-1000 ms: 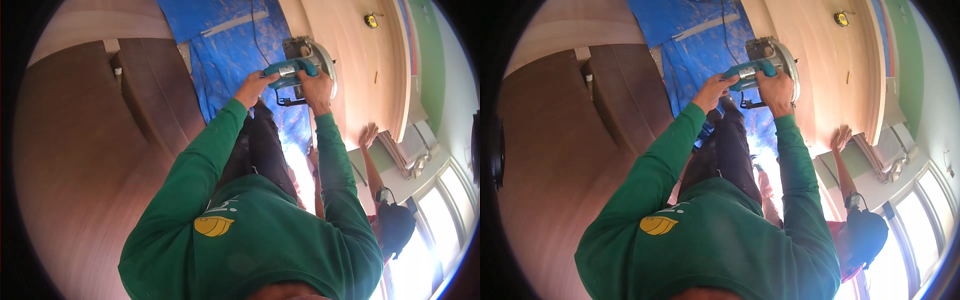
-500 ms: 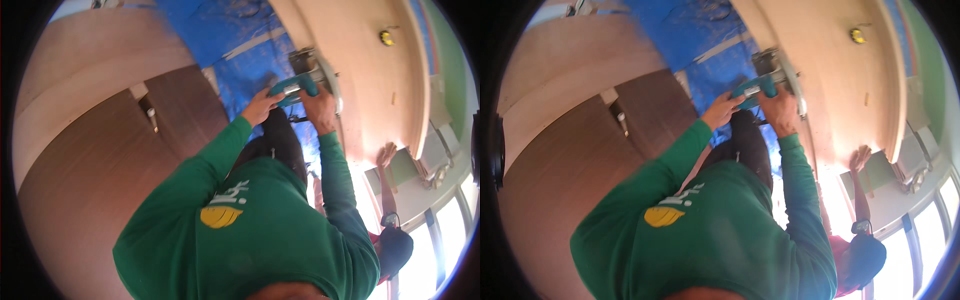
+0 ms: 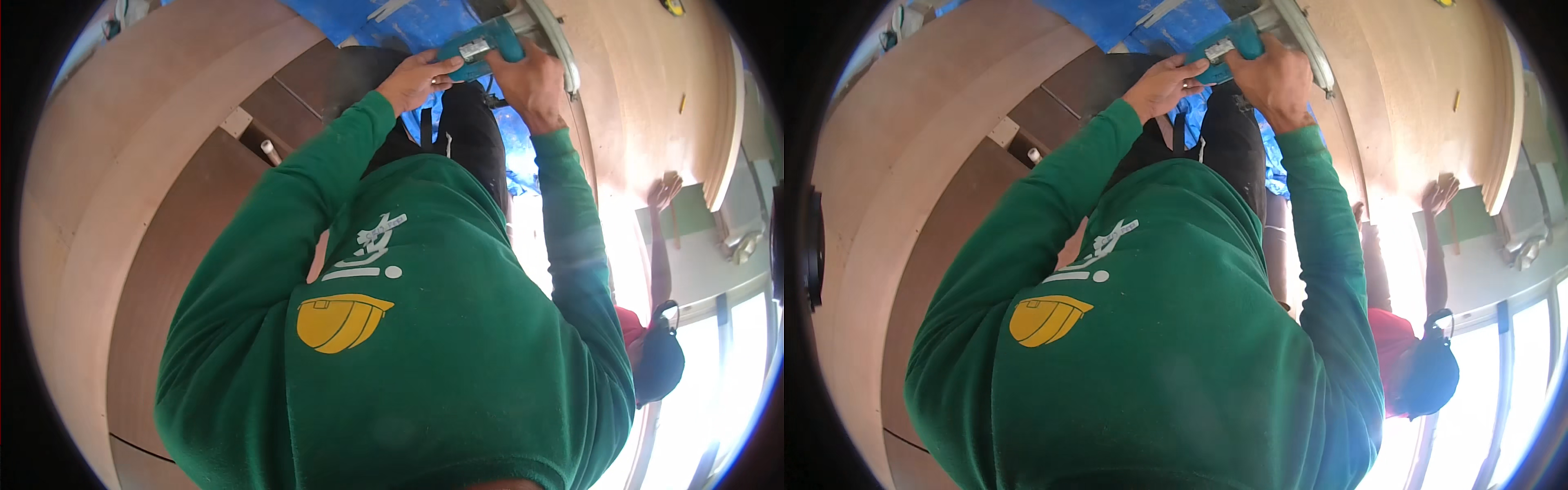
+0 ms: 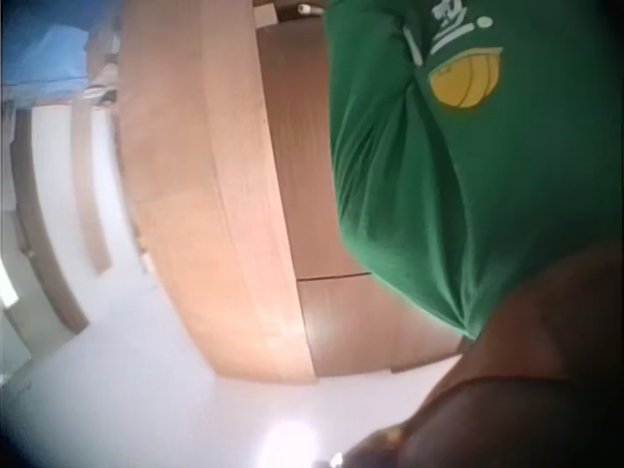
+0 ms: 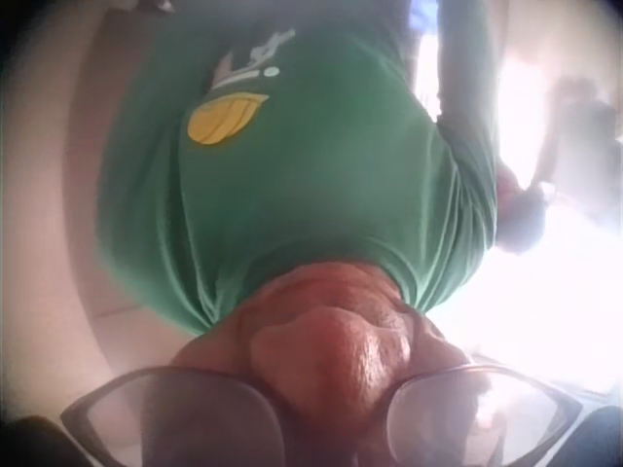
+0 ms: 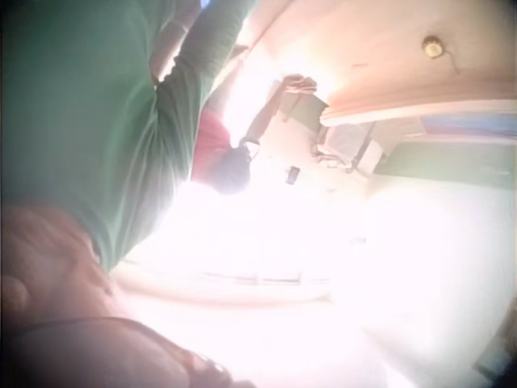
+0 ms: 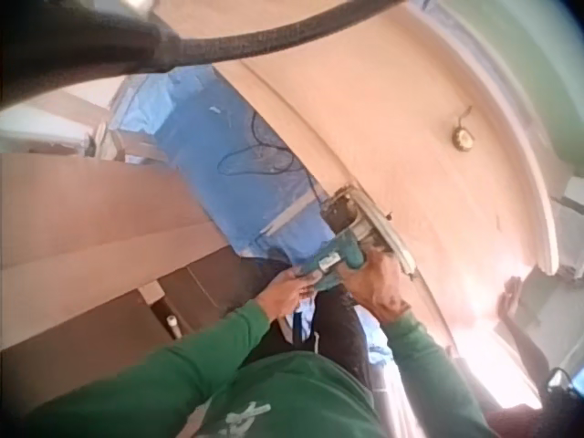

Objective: The person measures and marks a large curved wooden panel using a tape measure and pencil. They then use a power drill to secure the panel to a structure and a circular saw to trim the edges. The person works on a construction site with blue protective sheeting on the floor.

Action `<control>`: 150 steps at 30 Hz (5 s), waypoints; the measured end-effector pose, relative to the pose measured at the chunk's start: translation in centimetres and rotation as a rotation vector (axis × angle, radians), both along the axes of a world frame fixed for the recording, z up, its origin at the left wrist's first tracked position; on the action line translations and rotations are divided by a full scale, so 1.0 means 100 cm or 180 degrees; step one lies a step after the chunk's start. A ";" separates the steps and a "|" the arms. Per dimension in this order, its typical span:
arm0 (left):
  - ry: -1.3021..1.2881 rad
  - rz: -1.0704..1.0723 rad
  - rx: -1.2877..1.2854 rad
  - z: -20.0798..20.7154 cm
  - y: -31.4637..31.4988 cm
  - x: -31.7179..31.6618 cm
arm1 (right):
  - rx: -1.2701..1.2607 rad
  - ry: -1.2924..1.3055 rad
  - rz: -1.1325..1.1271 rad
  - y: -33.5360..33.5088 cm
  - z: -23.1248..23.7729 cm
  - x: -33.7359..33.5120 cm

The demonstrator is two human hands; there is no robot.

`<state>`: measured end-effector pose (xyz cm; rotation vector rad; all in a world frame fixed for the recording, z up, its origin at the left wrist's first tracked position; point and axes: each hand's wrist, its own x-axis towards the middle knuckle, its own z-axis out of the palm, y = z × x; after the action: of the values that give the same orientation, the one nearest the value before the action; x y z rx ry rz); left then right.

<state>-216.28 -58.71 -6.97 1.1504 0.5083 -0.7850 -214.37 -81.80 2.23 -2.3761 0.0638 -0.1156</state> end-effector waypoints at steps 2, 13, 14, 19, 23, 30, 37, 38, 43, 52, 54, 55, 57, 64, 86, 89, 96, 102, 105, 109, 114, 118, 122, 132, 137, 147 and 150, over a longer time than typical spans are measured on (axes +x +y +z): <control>0.0017 -0.0202 0.0105 0.024 0.012 0.095 | 0.0056 0.0016 0.0073 0.006 0.011 0.091; 0.0819 -0.0710 -0.0351 -0.018 0.067 0.192 | 0.0113 0.0767 -0.0215 0.055 -0.017 0.173; 0.1032 -0.0597 -0.0361 -0.020 0.072 0.181 | 0.0061 0.0616 -0.0134 0.057 -0.019 0.166; 0.1175 -0.0676 -0.0399 -0.043 0.054 0.186 | 0.0076 0.0646 -0.0208 0.038 -0.046 0.172; 0.1123 -0.0527 -0.0552 -0.058 0.074 0.193 | 0.0232 0.1012 -0.0233 0.055 -0.048 0.178; 0.1116 -0.0445 -0.0798 -0.058 0.078 0.183 | 0.0148 0.1088 -0.0031 0.051 -0.055 0.173; 0.1079 -0.0403 -0.0643 -0.039 0.079 0.195 | 0.0308 0.1191 0.0048 0.061 -0.053 0.180; 0.1115 -0.0400 -0.0659 -0.040 0.080 0.194 | 0.0312 0.1316 0.0060 0.060 -0.050 0.181; 0.1032 -0.0405 -0.0732 -0.054 0.091 0.200 | 0.0253 0.1640 0.0156 0.068 -0.051 0.191; 0.1032 -0.0364 -0.0652 -0.063 0.114 0.221 | 0.0174 0.1579 0.0191 0.091 -0.062 0.221; 0.1040 -0.0373 -0.0685 -0.066 0.118 0.225 | 0.0181 0.1522 0.0211 0.094 -0.064 0.224; 0.1035 -0.0352 -0.0665 -0.067 0.119 0.227 | 0.0182 0.1500 0.0218 0.096 -0.065 0.227; 0.1032 -0.0316 -0.0622 -0.068 0.123 0.230 | 0.0170 0.1444 0.0193 0.100 -0.065 0.233; 0.0976 -0.0198 -0.0585 -0.071 0.134 0.249 | 0.0200 0.1363 0.0201 0.114 -0.069 0.253; 0.0823 0.0291 -0.0370 -0.075 0.179 0.328 | 0.0011 0.1490 0.0161 0.177 -0.073 0.358; 0.0737 0.0367 -0.0255 -0.080 0.187 0.338 | -0.0042 0.1478 0.0100 0.190 -0.076 0.373; 0.0653 0.0609 -0.0023 -0.088 0.194 0.359 | 0.0106 0.1147 0.0019 0.209 -0.081 0.401; 0.0630 0.0838 0.0173 -0.084 0.200 0.380 | -0.0126 0.0892 0.0185 0.229 -0.092 0.431; 0.0586 0.0751 0.0227 -0.095 0.207 0.394 | 0.0000 0.1063 0.0106 0.239 -0.083 0.444; 0.0515 0.0693 0.0135 -0.095 0.218 0.418 | -0.0093 0.1181 0.0116 0.249 -0.092 0.467; 0.0421 0.0805 0.0186 -0.099 0.231 0.441 | -0.0209 0.1375 0.0111 0.268 -0.092 0.496; 0.0269 0.0887 0.0073 -0.104 0.243 0.464 | -0.0354 0.1302 0.0104 0.278 -0.104 0.521; 0.0320 0.1027 -0.0030 -0.118 0.248 0.484 | -0.0474 0.1332 0.0079 0.287 -0.107 0.541; 0.0559 0.1078 0.0199 -0.108 0.274 0.531 | -0.0283 0.1659 -0.0017 0.319 -0.114 0.588; 0.0676 0.1066 0.0165 -0.104 0.284 0.549 | -0.0178 0.1627 -0.0031 0.325 -0.124 0.600; 0.0821 0.0678 0.0065 -0.115 0.323 0.604 | -0.0211 0.1603 -0.0017 0.350 -0.133 0.651; 0.0790 0.0757 0.0149 -0.119 0.329 0.614 | 0.0033 0.1420 -0.0026 0.359 -0.133 0.664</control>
<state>-154.89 -25.86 -18.89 1.0175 0.8580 -0.7143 -147.96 -45.93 -11.03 -2.3489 0.2846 0.4112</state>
